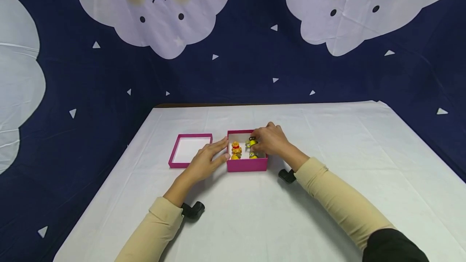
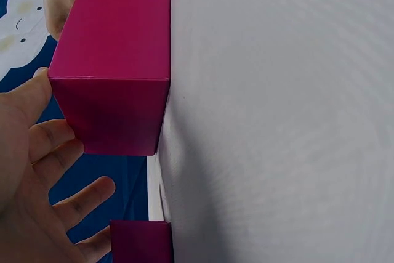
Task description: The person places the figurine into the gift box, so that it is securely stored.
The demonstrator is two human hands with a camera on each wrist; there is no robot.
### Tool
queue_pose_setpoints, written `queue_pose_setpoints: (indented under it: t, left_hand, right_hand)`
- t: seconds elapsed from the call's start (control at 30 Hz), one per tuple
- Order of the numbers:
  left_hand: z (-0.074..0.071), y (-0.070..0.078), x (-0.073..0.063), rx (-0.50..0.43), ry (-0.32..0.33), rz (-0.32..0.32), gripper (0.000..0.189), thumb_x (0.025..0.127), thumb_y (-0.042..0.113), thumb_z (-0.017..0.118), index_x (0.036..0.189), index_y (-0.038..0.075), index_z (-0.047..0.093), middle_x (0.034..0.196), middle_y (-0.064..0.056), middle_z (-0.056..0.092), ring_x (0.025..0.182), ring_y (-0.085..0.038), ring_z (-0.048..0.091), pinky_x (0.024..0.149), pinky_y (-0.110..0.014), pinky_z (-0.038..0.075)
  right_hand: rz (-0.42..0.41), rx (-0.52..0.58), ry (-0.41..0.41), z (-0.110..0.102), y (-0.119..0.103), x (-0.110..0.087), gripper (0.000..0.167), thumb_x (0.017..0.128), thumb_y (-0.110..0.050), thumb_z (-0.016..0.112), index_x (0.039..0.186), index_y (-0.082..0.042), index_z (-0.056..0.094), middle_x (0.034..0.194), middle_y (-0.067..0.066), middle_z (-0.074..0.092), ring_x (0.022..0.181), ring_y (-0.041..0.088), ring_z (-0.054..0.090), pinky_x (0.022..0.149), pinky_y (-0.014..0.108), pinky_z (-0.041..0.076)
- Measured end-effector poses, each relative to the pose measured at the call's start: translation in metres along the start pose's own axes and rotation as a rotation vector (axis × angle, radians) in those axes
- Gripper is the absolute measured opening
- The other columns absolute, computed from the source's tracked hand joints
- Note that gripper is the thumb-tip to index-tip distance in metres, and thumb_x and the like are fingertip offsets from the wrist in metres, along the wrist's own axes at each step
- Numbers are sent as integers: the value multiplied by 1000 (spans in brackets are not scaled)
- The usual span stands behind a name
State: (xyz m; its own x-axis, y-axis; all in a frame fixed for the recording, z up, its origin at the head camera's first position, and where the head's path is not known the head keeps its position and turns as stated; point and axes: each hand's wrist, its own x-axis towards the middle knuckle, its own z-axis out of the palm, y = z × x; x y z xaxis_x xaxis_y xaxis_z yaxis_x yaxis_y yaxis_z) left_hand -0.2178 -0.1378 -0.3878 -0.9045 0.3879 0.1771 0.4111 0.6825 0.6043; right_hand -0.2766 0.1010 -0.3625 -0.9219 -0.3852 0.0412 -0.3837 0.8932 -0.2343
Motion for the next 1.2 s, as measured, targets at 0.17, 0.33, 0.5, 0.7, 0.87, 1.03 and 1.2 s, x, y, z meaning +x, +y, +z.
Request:
queue_pose_setpoints:
  t: [0.17, 0.33, 0.5, 0.7, 0.87, 1.03, 1.2]
  left_hand:
    - [-1, 0, 1, 1, 2, -4, 54, 94, 40, 54, 141, 15, 44, 152, 4, 36, 140, -38, 32, 113, -61, 22]
    - [-1, 0, 1, -2, 0, -8, 54, 94, 40, 54, 142, 16, 43, 152, 5, 35, 140, -39, 31, 112, -61, 22]
    - [-1, 0, 0, -6, -1, 1, 54, 94, 39, 54, 141, 15, 44, 151, 4, 36, 139, -38, 33, 112, -60, 24]
    - [1, 0, 0, 0, 22, 23, 53, 94, 36, 55, 140, 12, 46, 151, 2, 38, 138, -35, 37, 113, -58, 25]
    - [1, 0, 0, -5, 27, 27, 52, 94, 34, 56, 140, 11, 46, 150, 1, 39, 138, -35, 37, 113, -58, 24]
    - [1, -1, 0, -7, 24, 20, 53, 94, 35, 56, 140, 12, 45, 150, 1, 39, 139, -34, 36, 114, -58, 22]
    - [2, -1, 0, -3, 18, 23, 53, 95, 37, 54, 140, 12, 45, 151, 2, 38, 140, -32, 35, 116, -56, 20]
  right_hand:
    - [-2, -29, -12, 0, -1, 2, 47, 76, -38, 77, 116, -16, 67, 111, -1, 71, 104, 30, 51, 82, 42, 38]
    - [2, -57, -22, 2, -1, 4, 46, 77, -40, 76, 116, -18, 68, 109, -2, 71, 105, 30, 52, 83, 43, 38]
    - [-4, -75, -34, 3, -1, 4, 45, 77, -41, 75, 115, -18, 68, 104, -2, 72, 101, 29, 52, 81, 42, 38]
    - [-10, -89, -37, 2, -2, 4, 43, 76, -39, 76, 112, -17, 69, 109, 0, 72, 98, 28, 52, 80, 42, 38]
    - [-6, -98, -51, 0, -3, 3, 41, 76, -38, 76, 111, -18, 70, 112, 0, 71, 99, 28, 52, 83, 43, 38]
    - [-3, -94, -63, 0, -4, 3, 40, 78, -37, 75, 112, -18, 69, 113, 0, 70, 101, 28, 52, 84, 44, 38]
    - [7, -91, -77, 0, -3, 2, 41, 79, -38, 74, 114, -18, 69, 113, -2, 70, 101, 27, 51, 84, 44, 37]
